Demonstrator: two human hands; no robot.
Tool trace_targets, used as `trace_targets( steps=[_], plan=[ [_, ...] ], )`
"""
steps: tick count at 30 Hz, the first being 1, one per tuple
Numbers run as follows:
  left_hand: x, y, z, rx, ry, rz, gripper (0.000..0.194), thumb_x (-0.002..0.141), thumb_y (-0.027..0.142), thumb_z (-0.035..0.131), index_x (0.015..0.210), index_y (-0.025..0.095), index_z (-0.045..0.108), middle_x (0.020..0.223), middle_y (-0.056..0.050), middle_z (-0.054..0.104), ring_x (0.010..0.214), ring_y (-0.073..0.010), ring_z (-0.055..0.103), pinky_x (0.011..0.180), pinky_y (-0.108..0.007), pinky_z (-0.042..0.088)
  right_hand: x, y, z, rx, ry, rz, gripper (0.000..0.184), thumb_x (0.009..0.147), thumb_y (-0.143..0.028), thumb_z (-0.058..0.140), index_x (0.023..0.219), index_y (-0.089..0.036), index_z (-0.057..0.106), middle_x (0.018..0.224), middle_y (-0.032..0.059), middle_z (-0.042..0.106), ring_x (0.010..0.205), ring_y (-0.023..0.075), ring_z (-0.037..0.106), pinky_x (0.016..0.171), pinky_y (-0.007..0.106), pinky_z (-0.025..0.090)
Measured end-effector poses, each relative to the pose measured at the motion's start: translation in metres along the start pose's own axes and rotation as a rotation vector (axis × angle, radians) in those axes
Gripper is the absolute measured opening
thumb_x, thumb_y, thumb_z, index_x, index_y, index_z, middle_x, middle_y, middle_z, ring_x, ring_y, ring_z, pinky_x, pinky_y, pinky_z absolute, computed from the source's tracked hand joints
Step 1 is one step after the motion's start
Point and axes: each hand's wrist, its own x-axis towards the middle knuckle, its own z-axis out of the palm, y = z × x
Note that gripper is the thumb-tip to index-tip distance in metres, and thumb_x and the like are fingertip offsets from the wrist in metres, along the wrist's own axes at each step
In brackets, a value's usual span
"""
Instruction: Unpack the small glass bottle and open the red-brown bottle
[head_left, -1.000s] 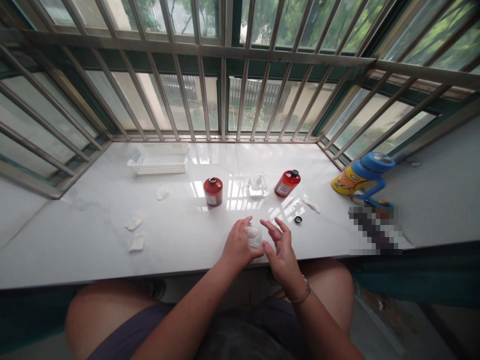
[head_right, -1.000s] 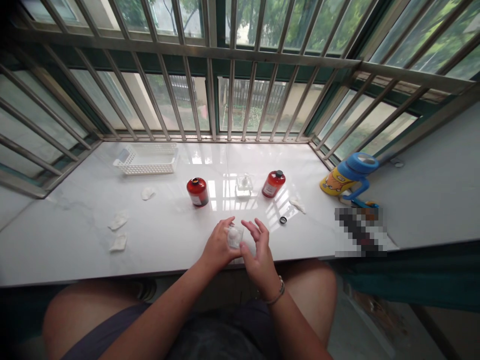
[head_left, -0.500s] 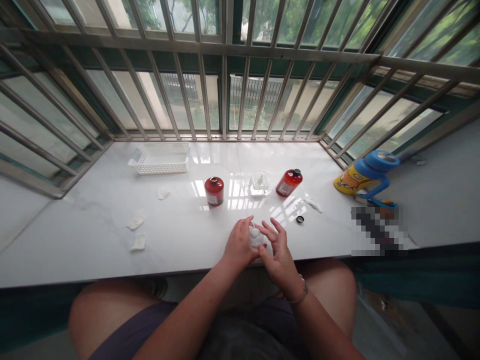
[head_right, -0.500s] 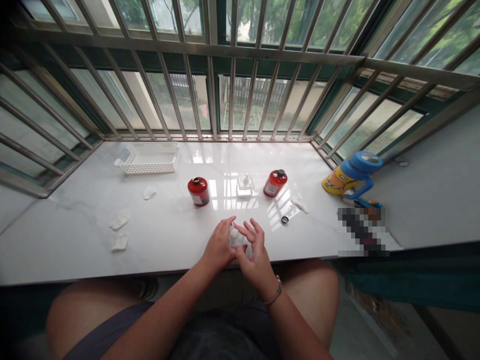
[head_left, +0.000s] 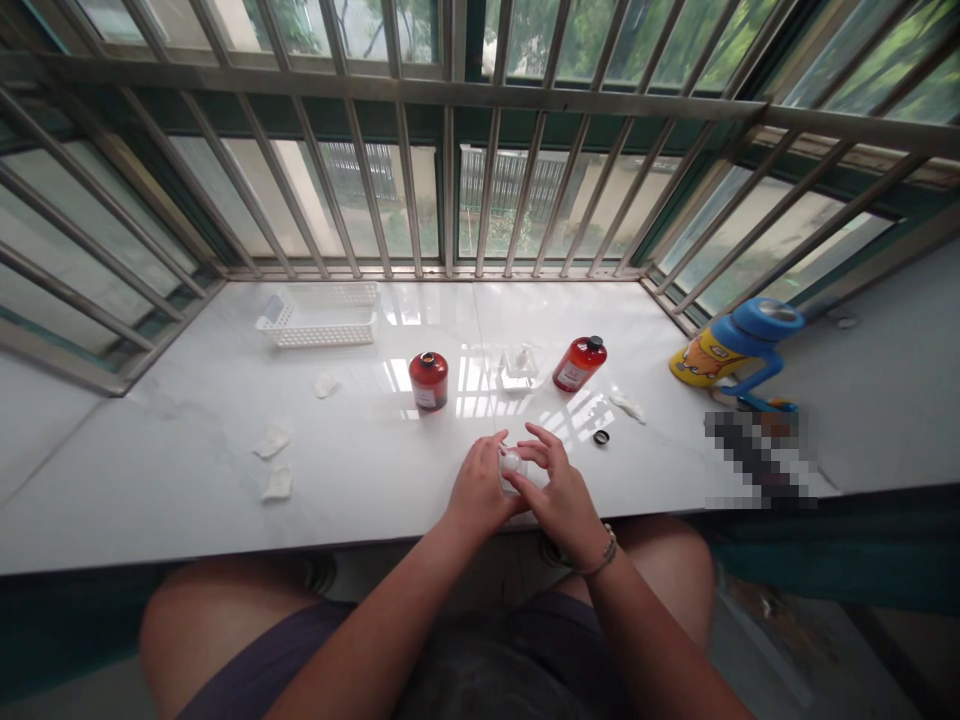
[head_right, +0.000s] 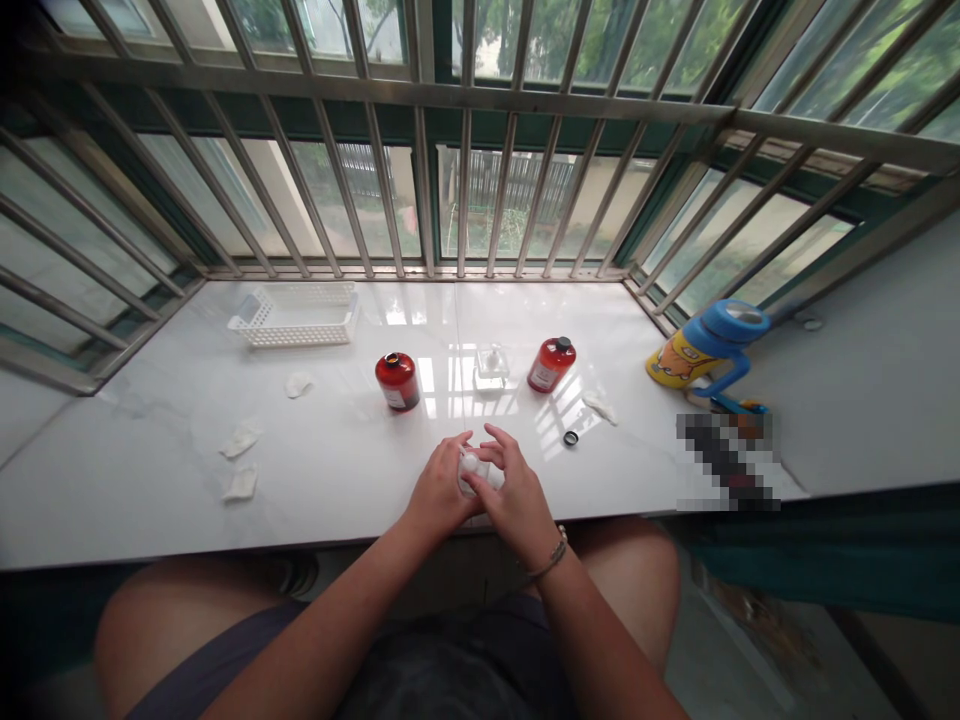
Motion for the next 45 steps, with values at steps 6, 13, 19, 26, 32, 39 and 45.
trace_targets(
  steps=[6,13,19,26,32,39,45],
  plan=[
    [0.0,0.001,0.002,0.021,0.005,-0.007,0.089,0.07,0.023,0.089,0.148,0.019,0.047,0.133,-0.014,0.064,0.124,-0.0345,0.065,0.113,-0.056,0.055,-0.007,0.003,-0.001,0.007,0.076,-0.025,0.072,0.096,-0.053,0.076,0.154,-0.026,0.043,0.114,0.008,0.079,0.125,0.031,0.07,0.11,0.052,0.055],
    [0.0,0.005,0.001,0.04,-0.002,-0.039,0.091,0.071,0.024,0.09,0.15,0.02,0.046,0.134,-0.013,0.064,0.125,-0.0338,0.063,0.113,-0.055,0.055,-0.016,0.011,0.001,0.153,0.249,-0.001,0.05,0.111,-0.066,0.037,0.138,-0.025,0.046,0.108,0.0093,0.073,0.107,0.0282,0.071,0.106,0.053,0.053],
    [0.0,0.004,0.001,0.038,0.005,-0.023,0.089,0.072,0.024,0.089,0.149,0.022,0.046,0.139,-0.013,0.063,0.13,-0.0345,0.063,0.115,-0.055,0.054,-0.021,0.01,0.006,0.162,0.153,-0.041,0.064,0.108,-0.076,0.029,0.136,-0.025,0.056,0.13,0.0158,0.066,0.139,0.0338,0.058,0.119,0.059,0.042],
    [0.0,0.006,0.0,0.035,-0.013,-0.06,0.092,0.071,0.024,0.091,0.151,0.023,0.046,0.136,-0.011,0.063,0.127,-0.033,0.063,0.115,-0.055,0.055,-0.019,0.013,0.005,0.227,0.224,0.01,0.058,0.109,-0.074,0.028,0.138,-0.028,0.048,0.121,0.011,0.068,0.125,0.0295,0.064,0.118,0.059,0.044],
    [0.0,0.004,0.001,0.032,0.002,-0.04,0.092,0.07,0.024,0.09,0.15,0.024,0.046,0.134,-0.011,0.064,0.126,-0.0341,0.064,0.114,-0.055,0.056,-0.021,0.011,0.006,0.182,0.217,0.013,0.058,0.109,-0.074,0.029,0.13,-0.027,0.056,0.117,0.0122,0.071,0.123,0.0316,0.067,0.113,0.057,0.05],
    [0.0,0.003,0.001,0.036,0.02,-0.017,0.086,0.073,0.025,0.088,0.148,0.021,0.047,0.135,-0.013,0.064,0.129,-0.0347,0.064,0.114,-0.056,0.055,-0.021,0.009,0.006,0.157,0.132,-0.037,0.044,0.11,-0.05,0.053,0.145,-0.028,0.04,0.14,0.0143,0.072,0.147,0.0285,0.055,0.125,0.06,0.039],
    [0.0,0.0,0.002,0.018,0.015,0.002,0.08,0.077,0.027,0.086,0.148,0.022,0.048,0.136,-0.014,0.064,0.128,-0.0355,0.065,0.114,-0.06,0.055,-0.019,0.003,0.012,0.078,0.072,0.019,0.063,0.1,-0.043,0.071,0.152,-0.027,0.041,0.135,0.0148,0.075,0.147,0.0311,0.058,0.114,0.056,0.054]
  ],
)
